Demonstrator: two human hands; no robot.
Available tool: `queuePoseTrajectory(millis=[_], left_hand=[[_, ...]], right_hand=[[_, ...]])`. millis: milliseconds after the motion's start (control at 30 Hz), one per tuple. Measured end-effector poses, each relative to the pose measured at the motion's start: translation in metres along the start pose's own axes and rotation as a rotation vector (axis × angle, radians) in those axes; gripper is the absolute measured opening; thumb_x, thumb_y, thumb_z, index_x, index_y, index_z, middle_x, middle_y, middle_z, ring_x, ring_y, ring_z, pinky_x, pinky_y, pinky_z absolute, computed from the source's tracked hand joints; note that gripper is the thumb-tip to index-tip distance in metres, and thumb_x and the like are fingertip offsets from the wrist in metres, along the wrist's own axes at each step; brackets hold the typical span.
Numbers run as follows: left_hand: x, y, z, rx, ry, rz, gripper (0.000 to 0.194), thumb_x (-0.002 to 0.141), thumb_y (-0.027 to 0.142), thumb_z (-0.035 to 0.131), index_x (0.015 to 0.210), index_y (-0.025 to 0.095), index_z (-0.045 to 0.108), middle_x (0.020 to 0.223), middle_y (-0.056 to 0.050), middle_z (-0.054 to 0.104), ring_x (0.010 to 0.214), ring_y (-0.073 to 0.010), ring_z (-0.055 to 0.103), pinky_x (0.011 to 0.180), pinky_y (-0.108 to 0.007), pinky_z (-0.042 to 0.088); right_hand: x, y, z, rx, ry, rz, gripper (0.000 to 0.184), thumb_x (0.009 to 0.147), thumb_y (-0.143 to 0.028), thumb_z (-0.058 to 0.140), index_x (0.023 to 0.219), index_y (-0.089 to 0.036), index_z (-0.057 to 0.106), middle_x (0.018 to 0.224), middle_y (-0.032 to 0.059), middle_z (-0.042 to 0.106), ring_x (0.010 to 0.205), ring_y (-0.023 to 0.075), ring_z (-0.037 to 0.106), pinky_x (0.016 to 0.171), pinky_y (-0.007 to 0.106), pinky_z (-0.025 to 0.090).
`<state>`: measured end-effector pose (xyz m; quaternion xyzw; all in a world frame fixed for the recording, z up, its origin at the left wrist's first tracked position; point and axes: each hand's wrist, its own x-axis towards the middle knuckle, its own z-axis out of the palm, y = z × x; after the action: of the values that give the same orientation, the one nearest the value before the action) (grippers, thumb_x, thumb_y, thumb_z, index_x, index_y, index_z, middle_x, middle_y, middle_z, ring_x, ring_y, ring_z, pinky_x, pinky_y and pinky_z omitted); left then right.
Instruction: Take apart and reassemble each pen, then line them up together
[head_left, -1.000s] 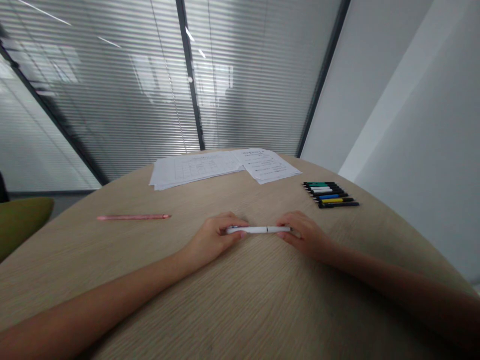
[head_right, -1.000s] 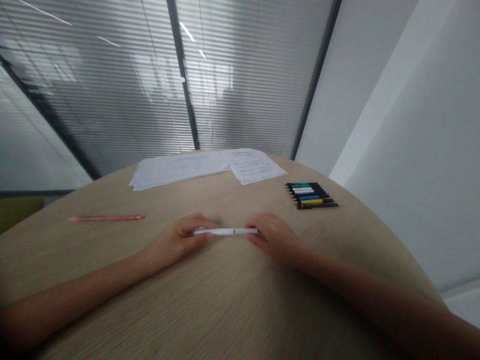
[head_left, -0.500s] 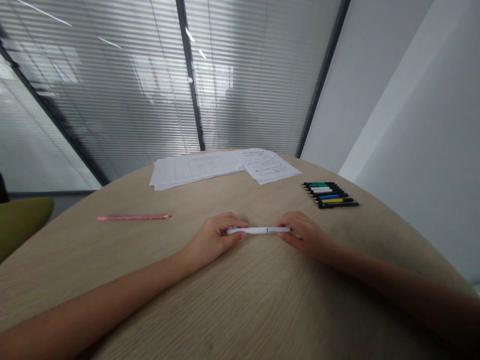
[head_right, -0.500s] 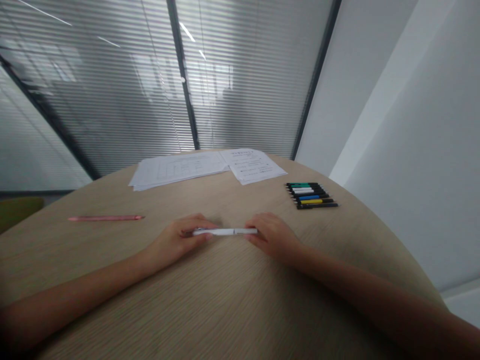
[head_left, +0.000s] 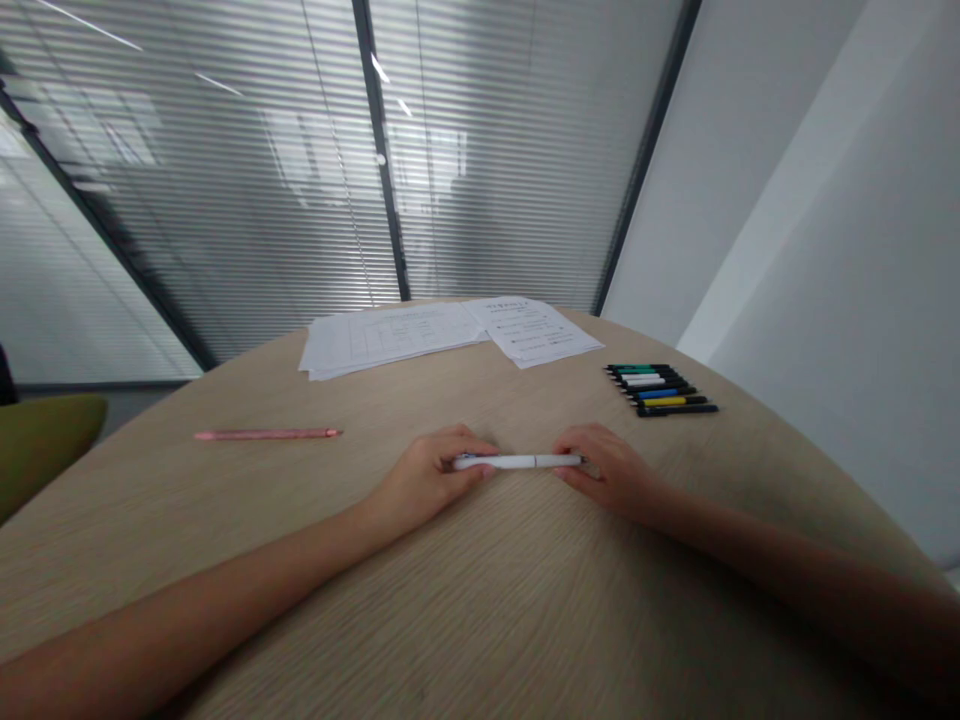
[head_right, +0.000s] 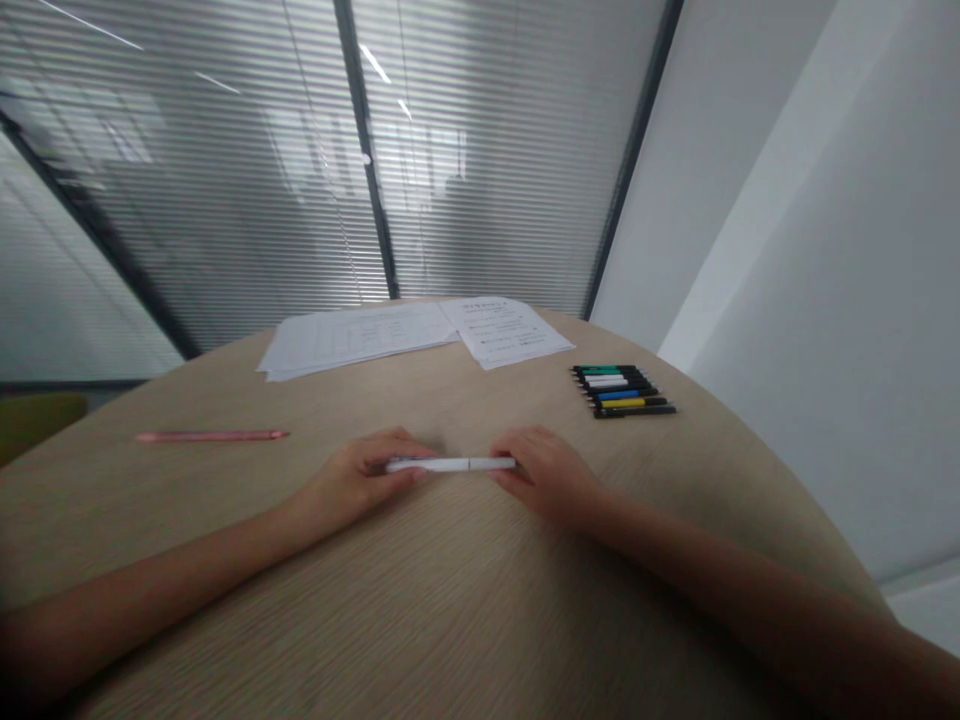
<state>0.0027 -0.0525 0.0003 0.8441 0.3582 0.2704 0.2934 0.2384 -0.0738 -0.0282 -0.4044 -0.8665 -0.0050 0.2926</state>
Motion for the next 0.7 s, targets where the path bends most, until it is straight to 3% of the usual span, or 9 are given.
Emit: queuePoseTrajectory(millis=[467,700], left_hand=[[-0.0006,-0.0010,0.0007,0.015,0.002,0.083,0.019,0.075,0.021,0.051,0.087,0.014,0.063,0.074,-0.002,0.058,0.065,-0.0118,0.053,0.057,-0.022,0.041],[-0.0024,0.0023,0.0013,0.163,0.077,0.297,0.017,0.078,0.019,0.050,0.088,0.014,0.063,0.076,-0.004,0.059,0.072,-0.0132,0.054,0.065,-0.025,0.042]], right_hand=[[0.0019,0.0004,-0.0005,-0.044,0.032,-0.099,0.022,0.085,-0.025,0.035,0.073,-0.016,0.051,0.068,0.0058,0.058,0.065,0.0158,0.050,0.064,0.029,0.040],[0.0026,-0.0015,-0.0022,-0.123,0.035,-0.162,0.028,0.087,-0.023,0.029,0.065,-0.018,0.046,0.059,0.0025,0.053,0.059,0.0142,0.046,0.070,0.032,0.037]])
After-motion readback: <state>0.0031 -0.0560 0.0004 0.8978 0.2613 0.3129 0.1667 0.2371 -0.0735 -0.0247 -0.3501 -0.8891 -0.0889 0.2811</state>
